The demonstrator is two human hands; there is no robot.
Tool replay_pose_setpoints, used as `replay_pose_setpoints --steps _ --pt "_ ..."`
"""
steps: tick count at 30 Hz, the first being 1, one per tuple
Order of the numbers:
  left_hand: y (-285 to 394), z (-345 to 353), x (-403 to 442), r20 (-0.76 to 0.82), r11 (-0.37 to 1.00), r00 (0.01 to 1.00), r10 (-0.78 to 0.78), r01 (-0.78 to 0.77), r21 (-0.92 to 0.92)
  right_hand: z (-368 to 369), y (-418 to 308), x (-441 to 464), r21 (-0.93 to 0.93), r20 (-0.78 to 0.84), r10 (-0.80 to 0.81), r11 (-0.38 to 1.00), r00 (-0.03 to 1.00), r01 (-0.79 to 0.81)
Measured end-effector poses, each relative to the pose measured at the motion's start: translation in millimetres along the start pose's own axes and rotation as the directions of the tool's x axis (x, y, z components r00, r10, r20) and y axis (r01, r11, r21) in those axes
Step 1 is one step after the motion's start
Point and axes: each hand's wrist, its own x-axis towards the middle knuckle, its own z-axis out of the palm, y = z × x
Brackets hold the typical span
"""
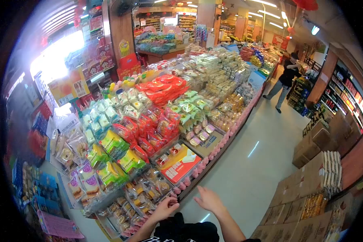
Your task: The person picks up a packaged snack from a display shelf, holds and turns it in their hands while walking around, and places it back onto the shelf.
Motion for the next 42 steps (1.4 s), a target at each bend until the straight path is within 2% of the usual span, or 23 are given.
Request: replay_pose_setpoints --steps 4,8,10,13,15,18,19,20,24,27,28,31,32,33,35,36,40,42 --pt "-20.5 -26.2 31.4 -0.037 0.99 0.998 0.057 -0.062 -0.125 -5.1 -7.8 54.5 0.085 -0.143 -0.059 0.994 0.988 0.071" --pt "15.1 -41.1 45.9 -0.101 0.959 0.985 -0.143 0.113 -0.262 -6.8 -0.8 108.9 0.091 -0.295 -0.141 0.98 0.945 0.175" --pt "47.6 -47.4 51.3 -0.121 0.92 0.96 -0.254 0.201 -0.338 -18.0 -3.4 136.7 0.133 -0.307 -0.142 0.973 0.941 0.19" --pt "53.8 -52.2 75.7 -0.194 0.962 0.961 -0.195 0.149 -0.23 -23.4 1.3 177.1 0.117 -0.385 -0.187 0.961 0.904 0.249" --pt "36.1 -50.5 96.6 -0.288 0.99 0.953 -0.093 0.059 -0.127 -31.3 4.2 207.9 0.147 -0.409 -0.206 0.947 0.889 0.287" --pt "1.9 -50.7 137.3 -0.378 0.999 0.926 -0.009 -0.01 -0.048 -46.7 6.1 247.5 0.218 -0.349 -0.255 0.914 0.902 0.343" --pt "21.8 -50.7 148.3 -0.406 0.999 0.914 0.015 -0.032 -0.036 -51.2 9.4 264.8 0.223 -0.33 -0.273 0.908 0.904 0.356" --pt "42.0 -49.5 154.7 -0.389 0.99 0.913 -0.123 0.086 -0.11 -47.0 18.4 283.8 0.228 -0.346 -0.335 0.876 0.876 0.425" --pt "42.9 -47.6 213.7 -0.439 0.99 0.895 -0.078 0.017 -0.141 -59.2 26.1 336.5 0.272 -0.327 -0.406 0.824 0.853 0.497" --pt "46.6 -49.4 270.1 -0.538 0.974 0.834 -0.125 -0.001 -0.228 -51.7 34.1 380.2 0.334 -0.315 -0.469 0.759 0.825 0.559" --pt "45.4 -50.4 288.6 -0.606 0.958 0.778 -0.167 -0.017 -0.285 -50.2 31.8 386.1 0.286 -0.339 -0.448 0.789 0.827 0.544" --pt "40.6 -59.5 333.0 -0.674 0.942 0.716 -0.181 -0.07 -0.328 -36.7 35.1 411.4 0.349 -0.275 -0.462 0.769 0.843 0.535" --pt "43.0 -62.0 343.0 -0.664 0.916 0.706 -0.247 -0.054 -0.398 -33.1 35.7 416.0 0.344 -0.307 -0.476 0.752 0.824 0.562" --pt "41.3 -62.8 352.0 -0.676 0.911 0.704 -0.216 -0.103 -0.399 -29.5 36.8 420.6 0.349 -0.304 -0.474 0.751 0.826 0.56" --pt "32.1 -66.5 366.9 -0.701 0.898 0.697 -0.153 -0.198 -0.393 -20.8 38.1 429.8 0.363 -0.297 -0.467 0.751 0.833 0.551" --pt "44.2 -64.3 364.5 -0.721 0.903 0.672 -0.169 -0.188 -0.387 -19.3 36.4 431.8 0.33 -0.37 -0.495 0.721 0.786 0.609" --pt "38.7 -70.3 363.0 -0.694 0.901 0.667 -0.269 -0.079 -0.426 -26.2 35.0 431.0 0.389 -0.384 -0.529 0.65 0.756 0.653" --pt "59.4 -65.0 352.2 -0.716 0.857 0.652 -0.248 -0.196 -0.476 -38.6 32.6 421.8 0.416 -0.436 -0.533 0.595 0.725 0.687"
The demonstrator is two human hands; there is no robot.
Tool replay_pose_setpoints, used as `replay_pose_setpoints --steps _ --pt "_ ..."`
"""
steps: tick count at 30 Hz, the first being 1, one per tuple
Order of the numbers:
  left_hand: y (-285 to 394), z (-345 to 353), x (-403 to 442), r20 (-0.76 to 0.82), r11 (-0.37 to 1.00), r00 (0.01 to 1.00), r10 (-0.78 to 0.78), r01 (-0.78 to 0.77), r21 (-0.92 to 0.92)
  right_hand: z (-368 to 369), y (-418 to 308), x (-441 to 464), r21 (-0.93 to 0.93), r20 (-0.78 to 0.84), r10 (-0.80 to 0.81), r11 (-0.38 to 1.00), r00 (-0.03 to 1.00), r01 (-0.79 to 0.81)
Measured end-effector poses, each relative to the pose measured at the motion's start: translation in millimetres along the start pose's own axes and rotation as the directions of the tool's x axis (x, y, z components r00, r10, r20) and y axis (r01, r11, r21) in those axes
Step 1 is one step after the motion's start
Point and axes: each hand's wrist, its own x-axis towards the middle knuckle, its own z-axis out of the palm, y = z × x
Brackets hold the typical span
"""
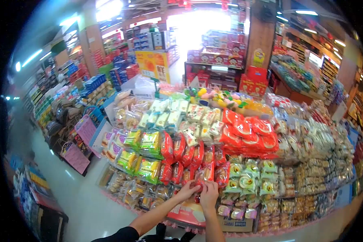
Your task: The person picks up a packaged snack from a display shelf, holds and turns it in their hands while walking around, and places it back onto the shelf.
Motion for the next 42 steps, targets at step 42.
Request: replay_pose_setpoints --steps 42 --pt "-129.1 -332.2 -653.4 -0.904 0.879 -0.126 0.408 -0.212 0.427 258.7 -456.3 -438.6 0.222 0.934 -0.293 0.924 -0.206 -0.311"
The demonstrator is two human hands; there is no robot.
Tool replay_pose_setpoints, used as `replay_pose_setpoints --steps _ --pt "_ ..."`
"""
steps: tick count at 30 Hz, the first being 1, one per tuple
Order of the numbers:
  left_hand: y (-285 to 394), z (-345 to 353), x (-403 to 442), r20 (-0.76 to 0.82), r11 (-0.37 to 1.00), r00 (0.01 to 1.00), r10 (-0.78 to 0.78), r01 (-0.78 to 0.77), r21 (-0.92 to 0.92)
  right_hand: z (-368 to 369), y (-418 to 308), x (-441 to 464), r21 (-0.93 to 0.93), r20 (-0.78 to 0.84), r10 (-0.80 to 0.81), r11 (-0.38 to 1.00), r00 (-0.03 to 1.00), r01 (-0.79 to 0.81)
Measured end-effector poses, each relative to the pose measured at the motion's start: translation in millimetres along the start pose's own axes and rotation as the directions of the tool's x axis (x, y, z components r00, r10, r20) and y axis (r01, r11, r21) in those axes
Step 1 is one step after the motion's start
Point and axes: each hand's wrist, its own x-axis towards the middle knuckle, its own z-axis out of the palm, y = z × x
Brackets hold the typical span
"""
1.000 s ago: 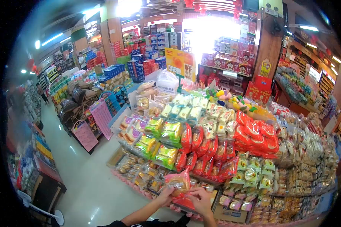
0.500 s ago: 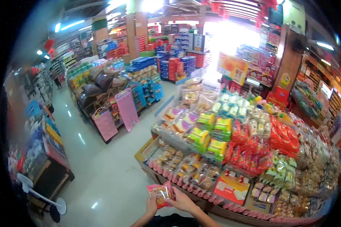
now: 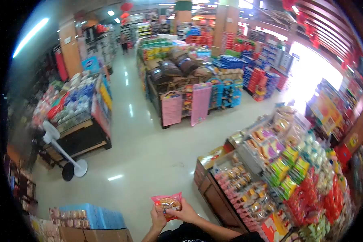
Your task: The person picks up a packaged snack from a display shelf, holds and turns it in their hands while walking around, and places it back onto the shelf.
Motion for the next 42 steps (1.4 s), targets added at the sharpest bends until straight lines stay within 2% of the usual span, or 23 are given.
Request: replay_pose_setpoints --steps 3,6,9,12,15,17,18,21,22,25,29,31,32,35,36,39,42 --pt "-0.9 -22.3 14.3 -0.173 0.997 0.985 -0.016 0.029 0.072 23.5 -0.7 46.7 -0.006 0.131 -0.028 1.0 0.991 0.029" --pt "-13.9 -46.8 27.2 -0.303 0.985 0.942 -0.145 0.167 0.049 47.9 -6.8 89.1 -0.068 0.243 -0.023 0.997 0.97 0.04" --pt "-39.7 -71.9 55.2 -0.377 0.985 0.916 -0.138 0.167 0.044 73.5 -26.8 129.5 -0.093 0.294 -0.032 0.994 0.955 0.062" --pt "-28.2 -92.7 96.0 -0.454 0.974 0.883 -0.12 0.192 0.116 88.6 -54.6 175.6 -0.112 0.373 -0.014 0.992 0.928 0.059" --pt "-16.1 -112.5 148.2 -0.496 0.993 0.867 0.039 0.021 0.116 106.5 -82.3 227.3 -0.041 0.425 -0.08 0.993 0.902 0.108" --pt "-33.1 -128.8 169.8 -0.491 0.981 0.871 0.025 0.074 0.181 117.8 -91.4 255.9 0.025 0.471 -0.135 0.99 0.872 0.14" --pt "-41.8 -136.0 181.8 -0.489 0.973 0.872 0.018 0.097 0.209 130.0 -74.8 278.3 0.1 0.454 -0.181 0.983 0.873 0.152" --pt "-38.4 -154.8 222.0 -0.461 0.946 0.887 -0.036 0.179 0.27 137.3 -105.9 308.9 0.218 0.412 -0.263 0.958 0.872 0.186" --pt "-34.8 -159.0 235.6 -0.476 0.952 0.879 -0.028 0.169 0.256 137.8 -124.7 316.6 0.142 0.4 -0.282 0.959 0.872 0.245" --pt "-37.1 -174.0 258.2 -0.51 0.96 0.857 -0.065 0.194 0.204 152.6 -142.9 345.6 0.105 0.443 -0.26 0.966 0.858 0.238" --pt "-61.1 -204.1 275.3 -0.593 0.957 0.799 -0.095 0.238 0.166 188.9 -144.5 386.4 0.084 0.51 -0.336 0.936 0.792 0.343" --pt "-64.1 -224.0 281.3 -0.619 0.96 0.776 -0.121 0.251 0.127 212.5 -158.7 399.0 0.039 0.548 -0.303 0.94 0.779 0.338" --pt "-73.3 -238.0 285.7 -0.624 0.975 0.776 -0.093 0.197 0.099 227.7 -159.9 406.5 0.028 0.561 -0.29 0.943 0.775 0.332" --pt "-116.8 -290.3 292.9 -0.636 0.981 0.768 -0.069 0.168 0.097 278.6 -169.6 430.8 0.01 0.605 -0.255 0.95 0.754 0.313" --pt "-114.4 -308.9 298.1 -0.638 0.968 0.766 -0.071 0.207 0.142 295.4 -174.0 437.1 0.0 0.622 -0.24 0.952 0.745 0.306" --pt "-102.0 -363.7 324.6 -0.651 0.979 0.758 -0.041 0.161 0.125 350.2 -193.4 457.7 -0.046 0.606 -0.236 0.943 0.76 0.329" --pt "-93.5 -418.6 347.1 -0.654 0.962 0.752 -0.083 0.232 0.145 399.1 -221.7 481.4 0.057 0.642 -0.29 0.941 0.71 0.332"
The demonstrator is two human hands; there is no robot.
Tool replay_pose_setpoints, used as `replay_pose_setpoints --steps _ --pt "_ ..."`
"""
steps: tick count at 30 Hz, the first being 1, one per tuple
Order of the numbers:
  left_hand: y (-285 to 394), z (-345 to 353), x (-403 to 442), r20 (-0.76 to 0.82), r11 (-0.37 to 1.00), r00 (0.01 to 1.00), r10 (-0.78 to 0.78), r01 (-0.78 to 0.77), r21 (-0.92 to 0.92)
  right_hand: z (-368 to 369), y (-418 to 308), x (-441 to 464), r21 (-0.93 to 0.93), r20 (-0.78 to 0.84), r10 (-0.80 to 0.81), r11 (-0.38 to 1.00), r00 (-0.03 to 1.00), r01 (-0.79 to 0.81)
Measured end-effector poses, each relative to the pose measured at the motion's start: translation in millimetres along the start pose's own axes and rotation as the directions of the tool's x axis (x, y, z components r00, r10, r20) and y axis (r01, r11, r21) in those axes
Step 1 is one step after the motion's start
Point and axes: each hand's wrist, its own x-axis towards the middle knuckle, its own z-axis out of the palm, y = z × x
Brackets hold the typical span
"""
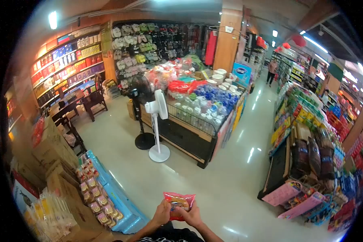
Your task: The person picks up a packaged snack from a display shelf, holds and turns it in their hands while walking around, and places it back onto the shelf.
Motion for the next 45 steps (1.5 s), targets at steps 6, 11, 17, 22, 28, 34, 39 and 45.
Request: replay_pose_setpoints --steps 6,11,17,22,28,34,39,45 --pt "-28.5 -70.0 90.3 -0.096 0.989 0.995 0.018 -0.004 0.146 64.4 -14.2 112.9 -0.001 0.115 0.048 0.999 0.992 -0.049" --pt "-34.8 -130.8 143.1 -0.102 0.977 0.992 -0.077 0.095 0.191 115.0 -35.2 177.2 -0.069 0.213 0.152 0.988 0.965 -0.14" --pt "-55.1 -159.3 199.6 -0.313 0.971 0.94 -0.135 0.188 0.145 155.3 15.2 286.1 0.016 0.435 0.007 1.0 0.901 -0.015" --pt "-83.6 -184.7 261.2 -0.533 0.937 0.821 -0.204 0.321 0.135 194.2 -7.2 385.8 -0.099 0.636 0.146 0.989 0.757 -0.108" --pt "-69.9 -231.9 353.9 -0.665 0.944 0.741 -0.093 0.278 0.179 248.7 -3.4 510.9 0.155 0.764 -0.116 0.988 0.635 -0.006" --pt "-77.1 -266.5 404.6 -0.825 0.94 0.55 -0.135 0.334 0.069 306.0 -42.6 585.6 0.196 0.849 -0.22 0.975 0.48 0.101" --pt "-101.2 -301.6 414.4 -0.898 0.963 0.425 -0.111 0.271 0.009 359.9 -64.2 603.6 0.209 0.906 -0.182 0.977 0.383 -0.031" --pt "-126.2 -373.0 425.3 -0.954 0.973 0.294 -0.062 0.23 0.007 452.2 -71.8 631.0 0.128 0.966 -0.133 0.991 0.222 0.037"
